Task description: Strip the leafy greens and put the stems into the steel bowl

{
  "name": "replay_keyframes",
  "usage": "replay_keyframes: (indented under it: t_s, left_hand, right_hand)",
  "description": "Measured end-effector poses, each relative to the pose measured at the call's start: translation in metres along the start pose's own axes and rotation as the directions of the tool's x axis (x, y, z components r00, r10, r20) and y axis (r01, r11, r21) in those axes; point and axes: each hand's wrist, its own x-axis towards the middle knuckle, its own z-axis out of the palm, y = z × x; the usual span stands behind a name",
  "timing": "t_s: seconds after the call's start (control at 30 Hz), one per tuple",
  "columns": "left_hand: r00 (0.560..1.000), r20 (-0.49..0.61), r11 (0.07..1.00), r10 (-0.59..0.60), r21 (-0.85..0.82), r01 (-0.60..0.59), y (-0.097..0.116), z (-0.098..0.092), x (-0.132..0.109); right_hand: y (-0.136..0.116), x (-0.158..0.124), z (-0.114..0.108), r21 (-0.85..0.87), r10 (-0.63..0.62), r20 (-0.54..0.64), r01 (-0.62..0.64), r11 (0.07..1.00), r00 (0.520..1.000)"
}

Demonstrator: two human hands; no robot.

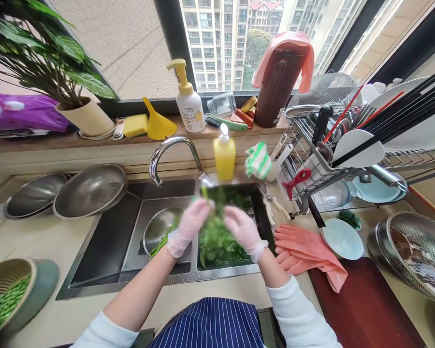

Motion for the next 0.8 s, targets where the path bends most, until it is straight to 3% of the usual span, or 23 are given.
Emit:
replay_keyframes:
  t_s: [0.17,0.33,0.47,0.57,0.63,0.73,0.8]
  left_hand:
    - [0.988,0.057,0.961,-0.144,-0.23,0.153,-0.01,-0.004,-0.015]
    - [0.985,0.036,0.959,-0.17,-0.222,0.173,-0.023,-0.008,-0.019]
    - [0.98,0.016,0.96,-0.201,-0.198,0.2,-0.027,-0.006,-0.023]
    - [0.967,0.02,0.949,-0.255,-0.186,0.254,-0.032,-0.004,-0.028]
    - [0.954,-0.002,0.933,-0.298,-0.214,0.291,-0.037,-0.006,-0.029]
    - [0.943,-0.045,0.921,-0.331,-0.235,0.312,-0.042,-0.012,-0.026]
    - [0.945,-0.067,0.928,-0.321,-0.224,0.299,-0.044,-0.015,-0.023]
  right_hand:
    - [0.02,0.006,0.037,0.004,0.08,0.135,-0.082,0.997,0.988]
    - [0.022,0.005,0.051,-0.084,0.1,0.153,-0.088,0.993,0.983]
    - [0.028,0.013,0.055,0.099,0.137,0.019,-0.138,0.985,0.99]
    - [0.035,0.021,0.052,0.293,0.245,-0.118,-0.202,0.934,0.962]
    - [0.038,0.023,0.047,0.324,0.272,-0.14,-0.215,0.921,0.952]
    - [0.039,0.015,0.041,0.267,0.244,-0.092,-0.212,0.94,0.965]
    - [0.037,0.006,0.043,0.08,0.156,0.027,-0.158,0.984,0.987]
